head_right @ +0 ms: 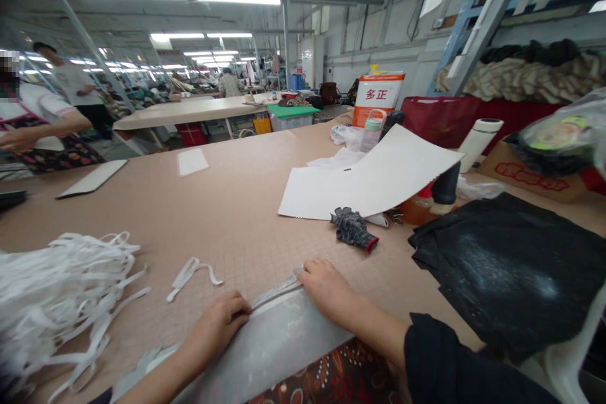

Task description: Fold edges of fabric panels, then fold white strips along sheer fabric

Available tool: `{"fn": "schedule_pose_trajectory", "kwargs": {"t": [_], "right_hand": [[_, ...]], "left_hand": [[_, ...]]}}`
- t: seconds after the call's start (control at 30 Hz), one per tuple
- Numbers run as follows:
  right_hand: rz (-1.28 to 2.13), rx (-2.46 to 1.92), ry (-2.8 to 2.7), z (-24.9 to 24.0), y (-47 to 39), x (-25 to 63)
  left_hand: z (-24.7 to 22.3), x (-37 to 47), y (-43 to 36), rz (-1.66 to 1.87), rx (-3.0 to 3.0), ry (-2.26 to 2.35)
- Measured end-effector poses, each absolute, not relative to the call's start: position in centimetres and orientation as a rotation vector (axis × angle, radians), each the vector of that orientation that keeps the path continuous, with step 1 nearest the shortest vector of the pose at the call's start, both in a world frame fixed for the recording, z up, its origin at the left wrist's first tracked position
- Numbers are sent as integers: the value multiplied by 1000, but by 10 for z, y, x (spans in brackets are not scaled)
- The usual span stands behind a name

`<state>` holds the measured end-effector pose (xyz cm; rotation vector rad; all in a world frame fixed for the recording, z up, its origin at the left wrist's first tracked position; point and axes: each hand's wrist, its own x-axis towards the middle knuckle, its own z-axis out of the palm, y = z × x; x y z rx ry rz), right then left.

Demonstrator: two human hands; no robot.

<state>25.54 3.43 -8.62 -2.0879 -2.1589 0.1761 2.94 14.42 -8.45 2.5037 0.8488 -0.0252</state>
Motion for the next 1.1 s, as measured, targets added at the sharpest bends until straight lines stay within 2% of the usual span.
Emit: {"fn": "schedule_pose_trajectory", "kwargs": {"t": [0.2, 0.33, 0.53, 0.63, 0.77, 0.97, 1.1], "right_hand": [[24, -1708, -2355, -102, 45, 202], [-100, -1544, -2484, -110, 32, 217], [-166, -1721, -2386, -111, 2, 283], [-130, -1881, -2372, -102, 3, 285], [-133, -2028, -2364, -93, 27, 234], [-47, -1587, -2497, -100, 59, 132], [-88, -1512, -2587, -109, 48, 144]], "left_hand": [[-94, 23, 132, -96, 2849, 702], [-93, 19, 127, -126, 2925, 654], [-85, -2, 139, -196, 2765, 735], [-85, -20, 148, -161, 2644, 806], [-89, -37, 150, -73, 2648, 815], [-105, -41, 137, 65, 2963, 689], [-105, -51, 137, 64, 2968, 677]]}}
